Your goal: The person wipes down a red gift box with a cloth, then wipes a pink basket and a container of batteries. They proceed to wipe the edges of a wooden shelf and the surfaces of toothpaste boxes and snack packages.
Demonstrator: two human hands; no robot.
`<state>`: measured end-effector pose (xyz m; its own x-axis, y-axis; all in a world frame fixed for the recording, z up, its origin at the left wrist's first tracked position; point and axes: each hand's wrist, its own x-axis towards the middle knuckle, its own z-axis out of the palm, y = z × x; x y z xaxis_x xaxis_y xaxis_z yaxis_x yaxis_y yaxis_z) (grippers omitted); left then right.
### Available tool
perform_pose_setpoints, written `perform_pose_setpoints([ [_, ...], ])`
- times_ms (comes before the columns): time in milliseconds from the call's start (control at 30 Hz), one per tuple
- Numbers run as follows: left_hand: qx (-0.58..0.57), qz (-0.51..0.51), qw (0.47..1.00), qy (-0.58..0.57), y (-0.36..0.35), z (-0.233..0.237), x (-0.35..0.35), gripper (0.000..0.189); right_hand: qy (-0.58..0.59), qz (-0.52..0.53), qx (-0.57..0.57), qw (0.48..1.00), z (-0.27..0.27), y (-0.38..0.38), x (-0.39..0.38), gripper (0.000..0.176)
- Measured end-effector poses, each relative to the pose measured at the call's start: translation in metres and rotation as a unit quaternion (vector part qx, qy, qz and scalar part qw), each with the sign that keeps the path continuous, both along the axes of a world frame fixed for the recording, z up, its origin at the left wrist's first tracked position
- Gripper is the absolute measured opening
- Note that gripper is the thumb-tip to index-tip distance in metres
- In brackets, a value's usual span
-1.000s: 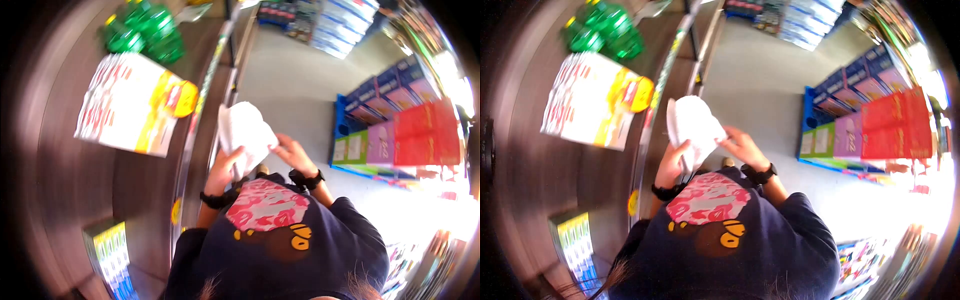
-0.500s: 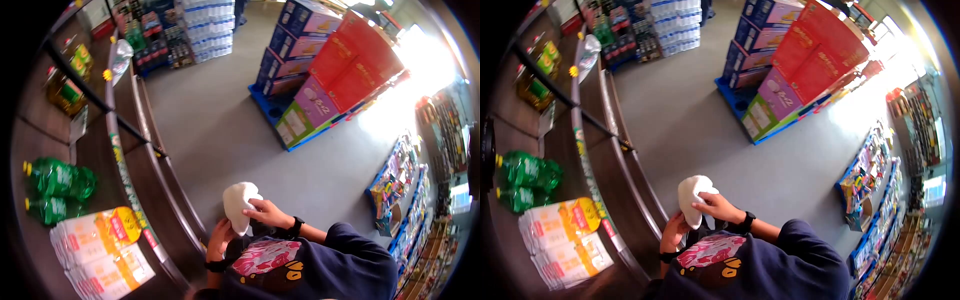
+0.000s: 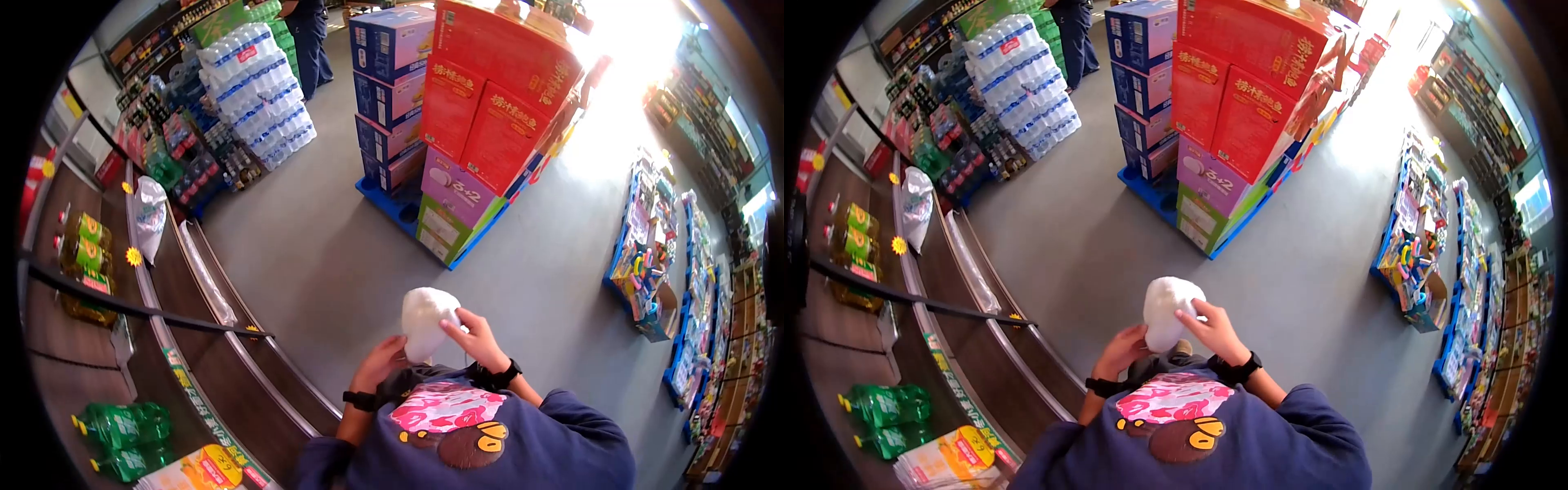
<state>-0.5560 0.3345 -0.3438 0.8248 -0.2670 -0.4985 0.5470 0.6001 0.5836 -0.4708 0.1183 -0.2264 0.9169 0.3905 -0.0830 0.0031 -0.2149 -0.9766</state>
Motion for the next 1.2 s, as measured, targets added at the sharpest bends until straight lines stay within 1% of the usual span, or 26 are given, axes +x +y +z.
perform_pose_setpoints([
  [67, -0.02, 0.02, 1.0, -0.009, 0.002, -0.003, 0.024, 0.036, 0.015, -0.026, -0.014, 0.999, -0.014, -0.009, 0.026, 0.033],
  [100, -0.017, 0.018, 1.0, -0.006, 0.004, 0.001, 0.034, 0.036, 0.0, -0.052, -0.006, 0.999, -0.013, -0.006, 0.034, 0.034],
  [167, -0.063, 0.092, 0.994, -0.004, 0.011, 0.009, 0.055, 0.032, 0.004, -0.08, -0.027, 0.996, -0.011, -0.005, 0.053, 0.036],
  [200, -0.063, 0.091, 0.994, -0.003, 0.017, 0.011, 0.066, 0.032, 0.015, -0.092, -0.033, 0.995, -0.011, -0.002, 0.064, 0.036],
  [267, -0.05, 0.132, 0.99, 0.013, 0.031, 0.012, 0.093, 0.03, 0.008, -0.088, -0.05, 0.995, -0.012, 0.012, 0.084, 0.035],
  [333, -0.053, 0.125, 0.991, 0.0, 0.048, 0.009, 0.123, 0.03, 0.007, -0.089, -0.069, 0.994, -0.017, 0.032, 0.1, 0.033],
  [400, -0.057, 0.11, 0.992, -0.015, 0.067, 0.006, 0.164, 0.032, -0.046, -0.125, -0.015, 0.991, -0.024, 0.061, 0.121, 0.023],
  [433, -0.056, 0.091, 0.994, -0.039, 0.077, 0.007, 0.181, 0.033, -0.042, -0.096, -0.05, 0.993, -0.024, 0.069, 0.132, 0.02],
  [467, -0.055, 0.068, 0.993, -0.074, 0.09, 0.009, 0.206, 0.035, -0.045, -0.111, -0.049, 0.992, -0.021, 0.08, 0.144, 0.02],
  [500, -0.063, 0.051, 0.994, -0.067, 0.099, 0.02, 0.228, 0.043, -0.002, -0.084, -0.085, 0.993, -0.009, 0.093, 0.156, 0.022],
  [533, -0.067, 0.033, 0.995, -0.064, 0.112, 0.024, 0.243, 0.043, 0.05, -0.058, -0.121, 0.99, 0.002, 0.104, 0.16, 0.025],
  [600, -0.027, -0.102, 0.991, -0.082, 0.134, 0.03, 0.281, 0.068, 0.051, -0.087, -0.123, 0.987, 0.012, 0.122, 0.175, 0.026],
  [633, -0.029, -0.12, 0.988, -0.089, 0.14, 0.035, 0.298, 0.068, 0.041, -0.103, -0.088, 0.99, 0.008, 0.131, 0.183, 0.029],
  [667, -0.035, -0.137, 0.982, -0.126, 0.146, 0.042, 0.307, 0.081, 0.028, -0.118, -0.052, 0.991, 0.002, 0.139, 0.192, 0.031],
  [700, -0.042, -0.155, 0.974, -0.162, 0.153, 0.052, 0.316, 0.095, 0.005, -0.147, -0.016, 0.989, -0.007, 0.144, 0.201, 0.029],
  [733, -0.087, -0.185, 0.973, -0.11, 0.158, 0.073, 0.327, 0.109, -0.008, -0.164, -0.015, 0.986, -0.006, 0.148, 0.211, 0.029],
  [800, -0.033, -0.218, 0.948, -0.229, 0.158, 0.09, 0.348, 0.106, -0.067, -0.209, -0.034, 0.975, 0.006, 0.152, 0.225, 0.023],
  [833, -0.038, -0.235, 0.943, -0.231, 0.154, 0.101, 0.355, 0.106, -0.097, -0.225, -0.052, 0.968, 0.022, 0.153, 0.231, 0.02],
  [900, -0.025, -0.247, 0.919, -0.307, 0.138, 0.13, 0.38, 0.1, -0.129, -0.241, -0.056, 0.96, 0.047, 0.146, 0.244, 0.021],
  [933, -0.028, -0.256, 0.913, -0.316, 0.13, 0.144, 0.394, 0.1, -0.16, -0.237, -0.055, 0.957, 0.059, 0.14, 0.252, 0.023],
  [1000, 0.062, -0.28, 0.856, -0.43, 0.119, 0.179, 0.419, 0.091, -0.199, -0.262, -0.059, 0.943, 0.082, 0.126, 0.262, 0.021],
  [1033, 0.151, -0.258, 0.793, -0.53, 0.114, 0.203, 0.429, 0.089, -0.283, -0.283, -0.096, 0.911, 0.096, 0.116, 0.268, 0.027],
  [1067, 0.234, -0.228, 0.713, -0.62, 0.108, 0.231, 0.438, 0.087, -0.364, -0.302, -0.132, 0.871, 0.113, 0.104, 0.272, 0.034],
  [1100, 0.282, -0.164, 0.618, -0.715, 0.1, 0.259, 0.444, 0.083, -0.445, -0.302, -0.135, 0.832, 0.134, 0.093, 0.275, 0.035],
  [1133, 0.326, -0.101, 0.494, -0.8, 0.092, 0.293, 0.45, 0.086, -0.523, -0.3, -0.135, 0.786, 0.157, 0.083, 0.276, 0.036],
  [1200, 0.282, 0.008, 0.378, -0.882, 0.076, 0.341, 0.46, 0.081, -0.669, -0.314, -0.222, 0.637, 0.205, 0.07, 0.274, 0.036],
])
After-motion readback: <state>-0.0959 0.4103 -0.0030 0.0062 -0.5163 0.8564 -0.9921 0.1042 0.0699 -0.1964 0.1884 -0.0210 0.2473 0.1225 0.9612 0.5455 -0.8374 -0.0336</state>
